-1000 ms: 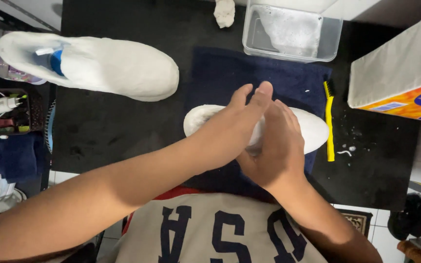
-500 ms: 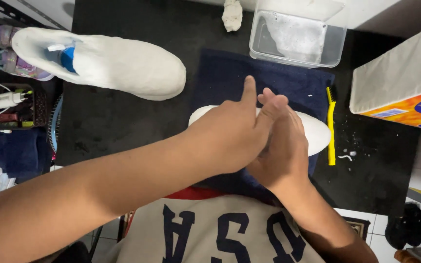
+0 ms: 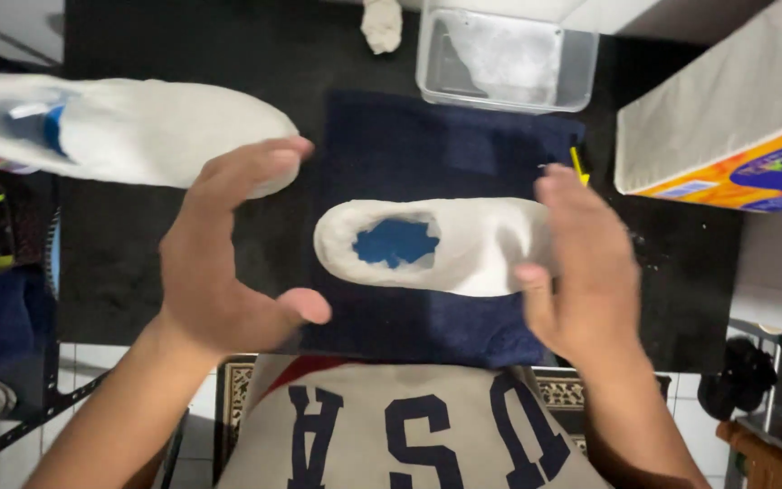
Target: Wrapping a white sneaker with paper towels to assist in the drying or cleaning process
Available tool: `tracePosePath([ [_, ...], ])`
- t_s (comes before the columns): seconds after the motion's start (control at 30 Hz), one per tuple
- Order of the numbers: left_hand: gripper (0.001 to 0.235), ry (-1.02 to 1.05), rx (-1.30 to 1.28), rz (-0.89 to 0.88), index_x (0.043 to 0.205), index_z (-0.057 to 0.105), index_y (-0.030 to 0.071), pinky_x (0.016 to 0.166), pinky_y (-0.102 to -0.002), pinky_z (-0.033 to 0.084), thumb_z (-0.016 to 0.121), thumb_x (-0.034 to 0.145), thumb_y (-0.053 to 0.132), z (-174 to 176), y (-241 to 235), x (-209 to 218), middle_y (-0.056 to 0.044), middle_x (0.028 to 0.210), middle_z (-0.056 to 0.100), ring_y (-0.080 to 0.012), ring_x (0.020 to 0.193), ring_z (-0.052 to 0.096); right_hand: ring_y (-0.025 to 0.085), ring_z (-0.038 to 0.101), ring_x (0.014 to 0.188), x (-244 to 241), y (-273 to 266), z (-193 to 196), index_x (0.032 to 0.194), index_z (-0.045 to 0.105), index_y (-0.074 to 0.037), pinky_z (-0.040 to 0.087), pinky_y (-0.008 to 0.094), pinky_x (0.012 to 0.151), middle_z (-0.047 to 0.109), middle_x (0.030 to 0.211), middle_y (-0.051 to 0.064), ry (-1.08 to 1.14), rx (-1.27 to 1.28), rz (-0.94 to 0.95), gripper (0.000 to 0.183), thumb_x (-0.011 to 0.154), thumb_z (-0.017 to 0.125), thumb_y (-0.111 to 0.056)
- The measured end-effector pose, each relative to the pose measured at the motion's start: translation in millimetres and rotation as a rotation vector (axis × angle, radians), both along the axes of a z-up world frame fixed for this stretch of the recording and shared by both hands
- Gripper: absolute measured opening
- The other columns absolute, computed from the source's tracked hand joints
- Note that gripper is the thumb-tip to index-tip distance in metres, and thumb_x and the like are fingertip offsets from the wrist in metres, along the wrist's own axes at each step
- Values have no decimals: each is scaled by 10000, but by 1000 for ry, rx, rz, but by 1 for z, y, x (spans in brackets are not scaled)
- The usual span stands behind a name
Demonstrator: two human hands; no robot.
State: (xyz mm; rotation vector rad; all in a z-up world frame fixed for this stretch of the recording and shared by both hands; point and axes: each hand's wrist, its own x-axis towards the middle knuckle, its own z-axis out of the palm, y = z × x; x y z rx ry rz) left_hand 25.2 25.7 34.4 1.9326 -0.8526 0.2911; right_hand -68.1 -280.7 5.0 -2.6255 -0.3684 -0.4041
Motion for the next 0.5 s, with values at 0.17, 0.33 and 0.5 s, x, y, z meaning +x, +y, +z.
tracePosePath([
  [0.17, 1302, 304, 57, -159, 1596, 217, 61, 1339, -521, 302, 838, 592, 612, -57, 11, 1, -173, 1619, 424, -351, 1538, 439, 442, 552, 1361, 5, 18, -17, 1435, 503, 67, 408, 576, 1153, 573, 1450, 282, 49, -160, -49, 558, 1103, 272, -317],
  [0.33, 1450, 423, 159, -248, 1606, 94, 78, 1248, -521, 366, 981, 539, 500, -72, 3, 11, -218, 1636, 408, -378, 1495, 491, 420, 595, 1295, 10, 20, -27, 1417, 519, 61, 429, 550, 1116, 598, 1415, 265, -9, -170, -93, 562, 1110, 230, -309],
  [0.5, 1178, 456, 472, -194, 1525, 424, 51, 1157, -512, 292, 932, 615, 600, -66, -4, 20, -153, 1544, 494, -331, 1479, 376, 460, 528, 1401, 6, 10, -18, 1514, 367, 66, 363, 612, 1161, 514, 1520, 295, 105, -173, -16, 917, 998, 187, -671],
])
